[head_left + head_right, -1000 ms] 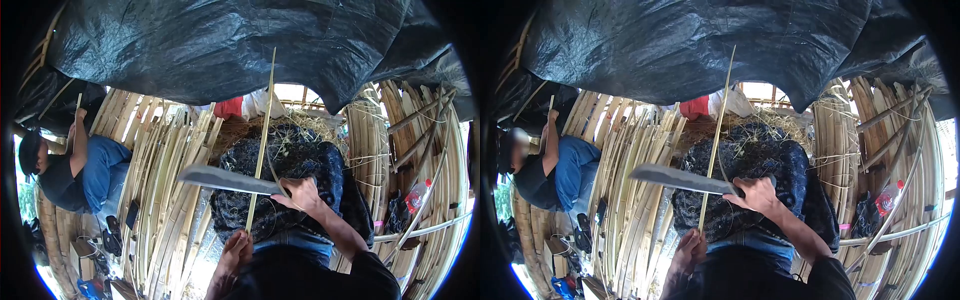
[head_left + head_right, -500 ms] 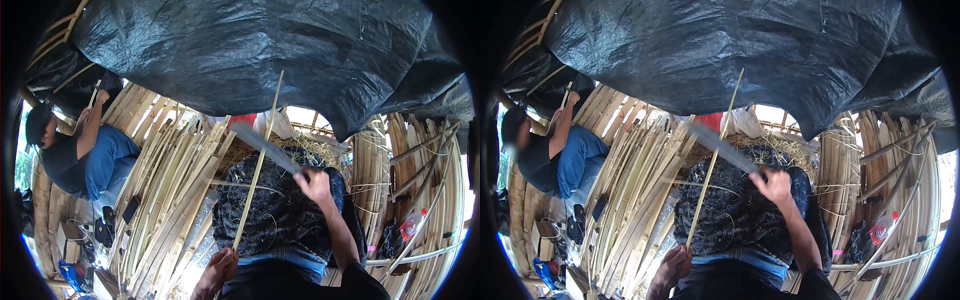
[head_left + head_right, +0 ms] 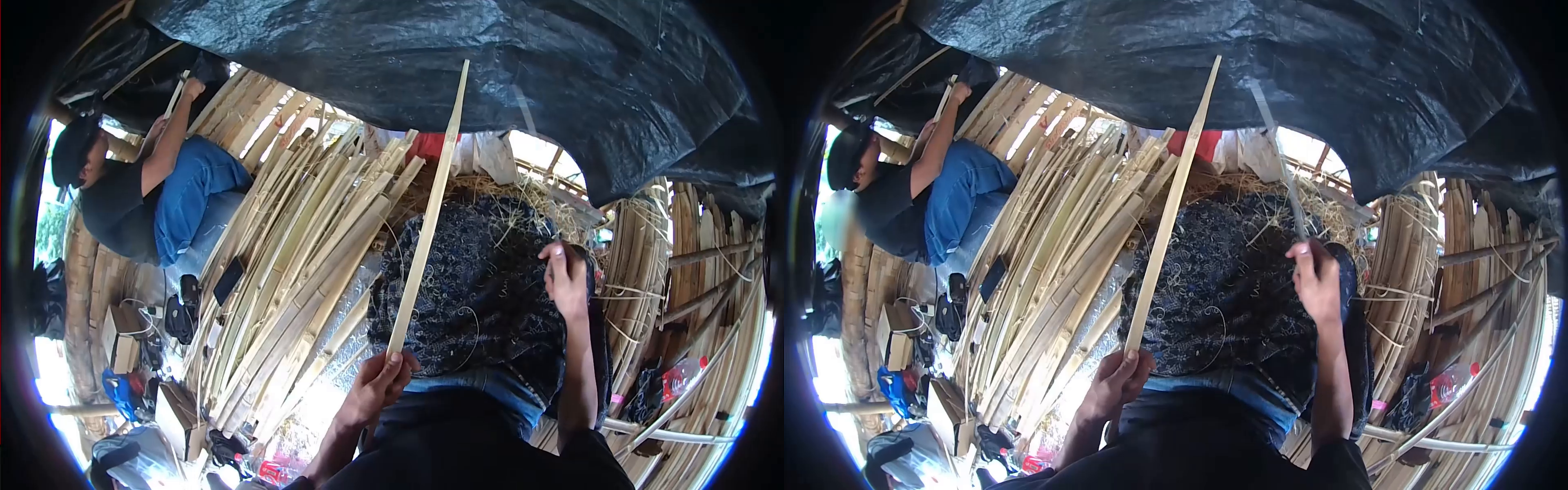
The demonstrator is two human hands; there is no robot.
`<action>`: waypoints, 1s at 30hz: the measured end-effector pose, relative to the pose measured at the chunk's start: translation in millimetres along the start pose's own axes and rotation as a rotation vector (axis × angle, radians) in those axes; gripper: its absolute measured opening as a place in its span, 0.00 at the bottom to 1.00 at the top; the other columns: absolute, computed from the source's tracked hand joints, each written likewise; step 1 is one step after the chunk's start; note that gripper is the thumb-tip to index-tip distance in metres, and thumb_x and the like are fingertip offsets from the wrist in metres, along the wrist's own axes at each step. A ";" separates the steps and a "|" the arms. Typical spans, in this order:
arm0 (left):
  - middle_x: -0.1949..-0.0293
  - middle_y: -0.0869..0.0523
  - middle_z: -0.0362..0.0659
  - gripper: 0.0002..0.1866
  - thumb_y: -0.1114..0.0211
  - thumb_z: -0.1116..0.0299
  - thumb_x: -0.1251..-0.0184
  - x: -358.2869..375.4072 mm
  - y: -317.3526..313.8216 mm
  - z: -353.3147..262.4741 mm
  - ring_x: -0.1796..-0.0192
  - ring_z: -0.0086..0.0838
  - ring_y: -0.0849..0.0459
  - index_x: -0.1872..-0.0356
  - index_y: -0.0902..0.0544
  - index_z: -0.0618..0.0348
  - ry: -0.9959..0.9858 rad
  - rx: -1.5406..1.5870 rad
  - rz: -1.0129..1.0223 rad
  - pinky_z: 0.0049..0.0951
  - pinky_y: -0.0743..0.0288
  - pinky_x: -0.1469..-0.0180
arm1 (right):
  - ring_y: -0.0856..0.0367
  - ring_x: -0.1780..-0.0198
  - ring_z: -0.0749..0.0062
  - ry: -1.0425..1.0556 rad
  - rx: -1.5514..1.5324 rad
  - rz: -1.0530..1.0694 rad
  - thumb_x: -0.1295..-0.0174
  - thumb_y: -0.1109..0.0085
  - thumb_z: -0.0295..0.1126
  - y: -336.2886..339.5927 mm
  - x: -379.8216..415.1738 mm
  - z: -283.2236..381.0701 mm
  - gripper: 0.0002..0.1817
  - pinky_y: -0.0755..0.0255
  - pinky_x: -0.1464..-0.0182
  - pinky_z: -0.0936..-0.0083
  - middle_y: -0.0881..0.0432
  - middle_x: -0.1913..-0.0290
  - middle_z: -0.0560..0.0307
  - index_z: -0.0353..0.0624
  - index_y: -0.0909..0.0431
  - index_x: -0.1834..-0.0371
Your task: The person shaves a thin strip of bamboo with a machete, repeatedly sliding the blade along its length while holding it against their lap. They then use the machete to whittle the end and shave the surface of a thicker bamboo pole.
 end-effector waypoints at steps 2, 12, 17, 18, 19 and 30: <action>0.79 0.34 0.29 0.22 0.53 0.51 0.17 -1.5 -5.3 -2.1 0.80 0.12 0.41 0.54 0.20 0.60 -0.030 -0.043 0.019 0.17 0.48 0.78 | 0.28 0.79 0.82 0.056 0.043 0.079 0.26 0.46 0.38 -11.8 16.3 9.9 0.13 0.36 0.76 0.77 0.26 0.81 0.63 0.39 0.21 0.62; 0.77 0.33 0.30 0.17 0.52 0.55 0.16 -3.8 -20.1 -5.4 0.77 0.12 0.38 0.48 0.24 0.58 -0.016 -0.143 -0.075 0.19 0.46 0.75 | 0.14 0.76 0.54 0.427 0.416 0.404 0.35 0.37 0.56 -104.2 106.2 44.3 0.25 0.20 0.72 0.63 0.15 0.75 0.48 0.40 0.21 0.61; 0.71 0.29 0.33 0.10 0.47 0.64 0.18 -0.2 -15.7 2.5 0.71 0.13 0.35 0.56 0.26 0.60 -0.337 -0.511 -0.161 0.17 0.41 0.70 | 0.13 0.77 0.59 0.497 0.600 0.534 0.35 0.42 0.62 -114.3 127.2 58.7 0.29 0.21 0.76 0.64 0.13 0.73 0.53 0.42 0.20 0.62; 0.71 0.29 0.33 0.10 0.47 0.64 0.18 -0.1 -11.3 5.4 0.71 0.13 0.35 0.56 0.26 0.60 -0.329 -0.513 -0.154 0.17 0.41 0.70 | 0.13 0.77 0.60 0.512 0.601 0.529 0.34 0.42 0.62 -112.9 127.8 59.8 0.29 0.20 0.76 0.64 0.13 0.73 0.54 0.42 0.20 0.62; 0.70 0.28 0.33 0.10 0.46 0.64 0.19 -2.5 -8.1 11.8 0.70 0.13 0.34 0.56 0.25 0.61 -0.192 -0.380 -0.058 0.17 0.40 0.69 | 0.13 0.77 0.61 0.525 0.601 0.526 0.34 0.42 0.61 -112.0 129.0 60.0 0.28 0.20 0.76 0.65 0.13 0.73 0.54 0.42 0.19 0.62; 0.80 0.30 0.35 0.22 0.48 0.52 0.18 -4.4 -13.4 11.4 0.77 0.18 0.35 0.65 0.26 0.63 -0.092 -0.267 -0.080 0.25 0.41 0.74 | 0.14 0.79 0.63 0.562 0.635 0.452 0.35 0.44 0.64 -114.5 126.9 50.5 0.30 0.22 0.78 0.68 0.16 0.77 0.56 0.44 0.20 0.64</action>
Point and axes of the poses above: each hand's wrist, its own x-axis away from the middle knuckle, its own y-axis out of the back of the hand, z = x × y, the point moved 5 cm from there along -x, towards the middle knuckle
